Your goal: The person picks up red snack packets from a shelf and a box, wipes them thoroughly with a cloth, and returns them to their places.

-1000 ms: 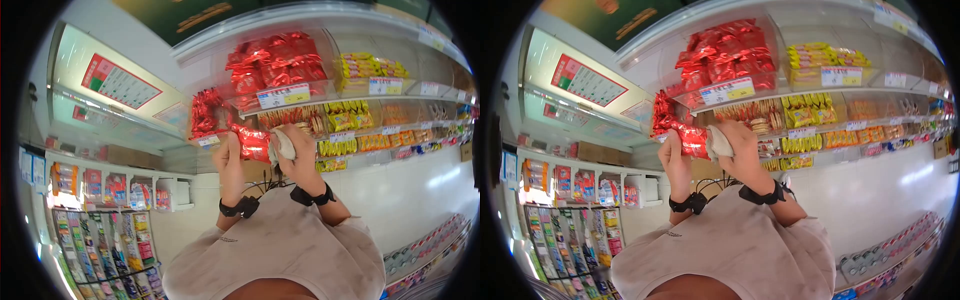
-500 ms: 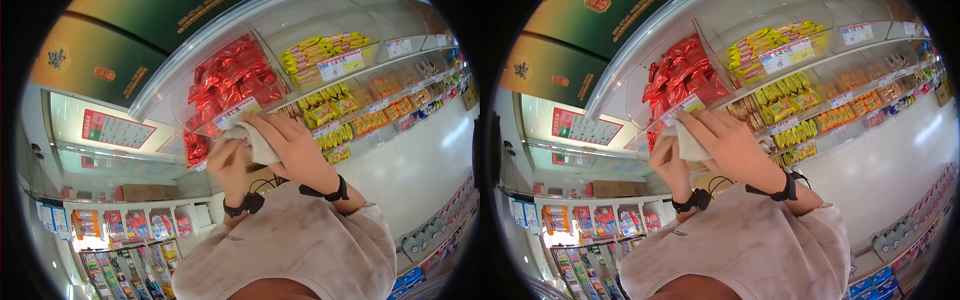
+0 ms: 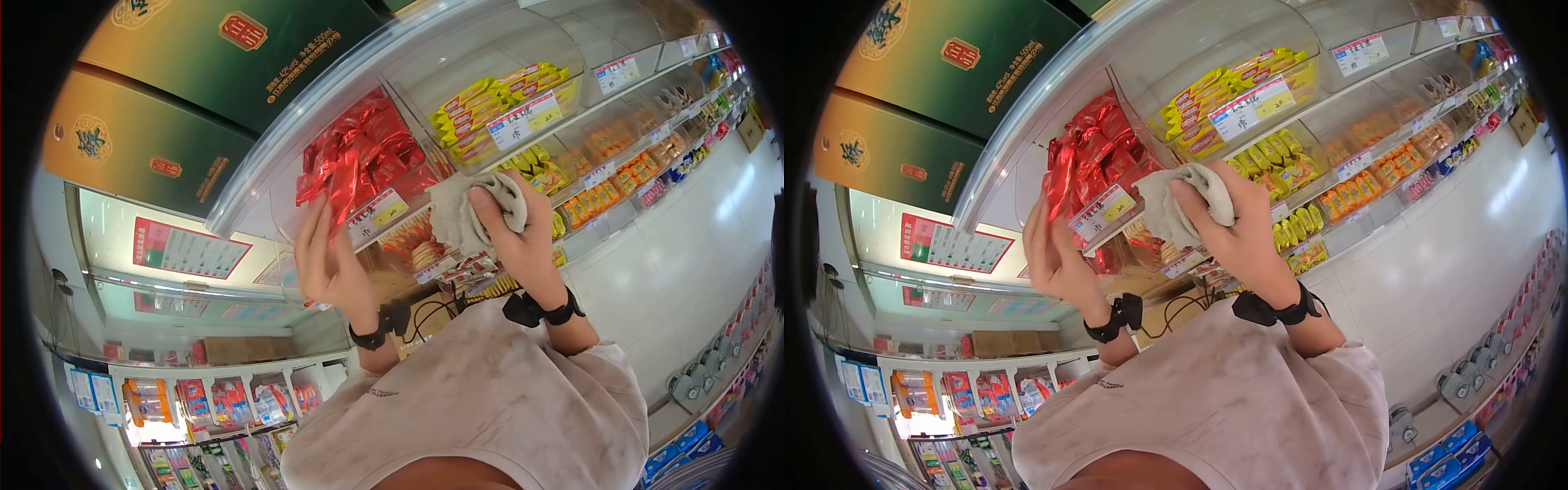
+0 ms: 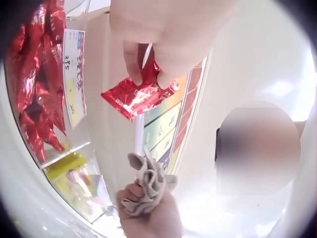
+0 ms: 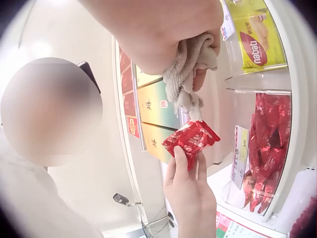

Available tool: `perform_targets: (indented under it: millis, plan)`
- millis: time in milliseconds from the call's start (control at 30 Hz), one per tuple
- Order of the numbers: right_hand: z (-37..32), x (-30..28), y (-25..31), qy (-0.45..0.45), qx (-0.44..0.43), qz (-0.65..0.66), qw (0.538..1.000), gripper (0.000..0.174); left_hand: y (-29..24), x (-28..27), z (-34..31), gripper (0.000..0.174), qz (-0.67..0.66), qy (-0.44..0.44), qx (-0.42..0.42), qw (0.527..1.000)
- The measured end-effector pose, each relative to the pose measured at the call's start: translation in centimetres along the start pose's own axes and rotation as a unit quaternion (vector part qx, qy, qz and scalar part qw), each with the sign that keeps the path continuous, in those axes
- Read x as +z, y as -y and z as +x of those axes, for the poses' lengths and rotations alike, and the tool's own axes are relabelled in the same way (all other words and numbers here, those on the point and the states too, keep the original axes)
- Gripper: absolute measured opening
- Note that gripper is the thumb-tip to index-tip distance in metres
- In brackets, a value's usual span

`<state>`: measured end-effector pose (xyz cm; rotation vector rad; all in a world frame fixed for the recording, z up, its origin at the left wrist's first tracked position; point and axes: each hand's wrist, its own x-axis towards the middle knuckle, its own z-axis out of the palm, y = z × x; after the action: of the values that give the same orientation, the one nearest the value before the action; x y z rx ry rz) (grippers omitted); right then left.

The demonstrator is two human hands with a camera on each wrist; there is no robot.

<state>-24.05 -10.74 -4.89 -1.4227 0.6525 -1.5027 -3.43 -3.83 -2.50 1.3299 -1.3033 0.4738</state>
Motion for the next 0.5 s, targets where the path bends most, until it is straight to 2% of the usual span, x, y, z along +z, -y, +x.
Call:
perform_targets:
  millis: [33, 100, 133, 200, 300, 333, 433, 467, 500]
  plan:
    - [-0.1, 0.1, 0.0, 0.005, 0.006, -0.002, 1.0, 0.014, 0.4, 0.3, 0.7, 0.026, 0.024, 0.099, 0.035, 0.994]
    - [-0.2, 0.3, 0.2, 0.021, 0.019, -0.012, 1.0, 0.014, 0.8, 1.2, 2.0, 0.031, 0.07, 0.287, 0.101, 0.95]
    - [-0.3, 0.6, 0.4, 0.021, 0.002, -0.031, 0.999, 0.015, 0.4, 1.4, 2.2, 0.033, 0.07, 0.299, 0.107, 0.946]
    - [-0.6, 1.4, 0.8, 0.028, -0.032, -0.071, 0.997, 0.019, -0.6, 1.7, 2.3, 0.038, 0.072, 0.319, 0.114, 0.938]
    - [0.1, 2.8, 0.8, 0.053, -0.176, -0.148, 0.972, 0.041, -1.9, 0.0, 1.5, 0.038, -0.045, 0.197, 0.013, 0.979]
    - [0.6, 3.6, 0.4, 0.076, -0.214, -0.15, 0.962, 0.058, -0.6, -1.0, 0.5, 0.031, -0.064, 0.172, -0.01, 0.983]
    - [2.9, 6.5, 2.1, 0.108, -0.29, -0.254, 0.916, 0.06, 1.2, -5.3, -1.6, 0.022, -0.076, 0.163, -0.113, 0.977]
    - [3.3, 7.7, 1.9, 0.1, -0.291, -0.313, 0.898, 0.05, 1.7, -6.2, -2.2, 0.017, -0.096, 0.145, -0.129, 0.976]
    - [3.3, 8.7, 1.2, 0.114, -0.255, -0.376, 0.884, 0.045, 2.3, -7.5, -2.8, 0.017, -0.085, 0.172, -0.156, 0.969]
